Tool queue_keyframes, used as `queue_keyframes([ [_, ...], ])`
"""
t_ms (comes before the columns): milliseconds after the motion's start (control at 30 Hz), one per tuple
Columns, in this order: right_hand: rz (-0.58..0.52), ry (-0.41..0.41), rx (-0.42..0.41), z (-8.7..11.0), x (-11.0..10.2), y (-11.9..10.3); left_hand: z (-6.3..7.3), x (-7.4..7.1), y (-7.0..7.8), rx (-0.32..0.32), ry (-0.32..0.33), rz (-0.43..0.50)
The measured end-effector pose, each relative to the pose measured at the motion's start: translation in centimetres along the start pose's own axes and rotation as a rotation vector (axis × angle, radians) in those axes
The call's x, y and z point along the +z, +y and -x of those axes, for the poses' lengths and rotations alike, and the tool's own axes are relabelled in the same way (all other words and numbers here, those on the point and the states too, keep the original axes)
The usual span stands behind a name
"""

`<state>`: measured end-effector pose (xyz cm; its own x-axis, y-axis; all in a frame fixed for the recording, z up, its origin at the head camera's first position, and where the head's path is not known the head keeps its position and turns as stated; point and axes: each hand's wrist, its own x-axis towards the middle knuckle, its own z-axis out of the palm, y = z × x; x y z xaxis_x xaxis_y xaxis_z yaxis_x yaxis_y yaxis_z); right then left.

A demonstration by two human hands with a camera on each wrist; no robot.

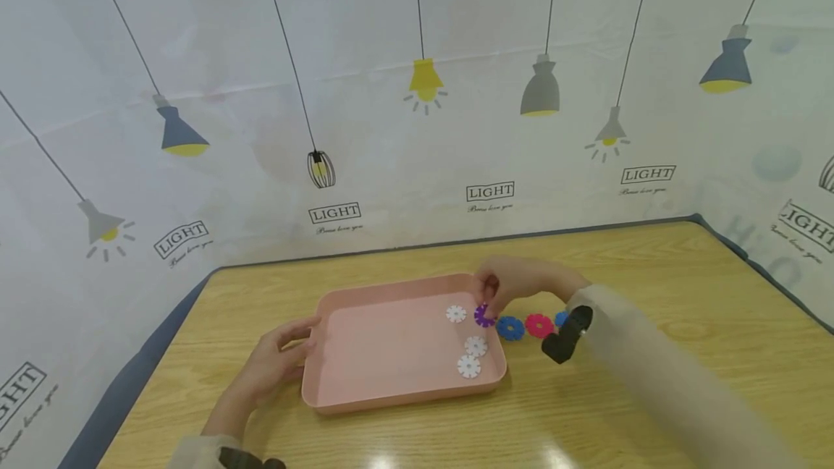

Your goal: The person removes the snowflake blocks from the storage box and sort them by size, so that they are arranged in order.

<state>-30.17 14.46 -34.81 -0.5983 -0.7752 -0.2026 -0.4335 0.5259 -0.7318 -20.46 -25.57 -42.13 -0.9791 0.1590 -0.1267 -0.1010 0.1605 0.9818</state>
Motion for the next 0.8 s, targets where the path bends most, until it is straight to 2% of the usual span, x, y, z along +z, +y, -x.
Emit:
queue_keyframes([
  [267,-0.048,0.141,0.066,7.7,-2.2,5.9,0.0,0.0,0.0,0.000,0.000,-0.002],
  [533,-0.046,0.321,0.201,15.6,-3.3,12.2,0.0,0.0,-0.1,0.002,-0.013,0.016],
  [667,-0.025,0.374,0.273,18.5,-3.3,14.1,0.0,0.0,-0.1,0.006,-0.024,0.023],
  [800,-0.016,0.405,0.377,20.1,-3.1,15.5,0.1,0.1,0.1,0.000,-0.020,0.020],
])
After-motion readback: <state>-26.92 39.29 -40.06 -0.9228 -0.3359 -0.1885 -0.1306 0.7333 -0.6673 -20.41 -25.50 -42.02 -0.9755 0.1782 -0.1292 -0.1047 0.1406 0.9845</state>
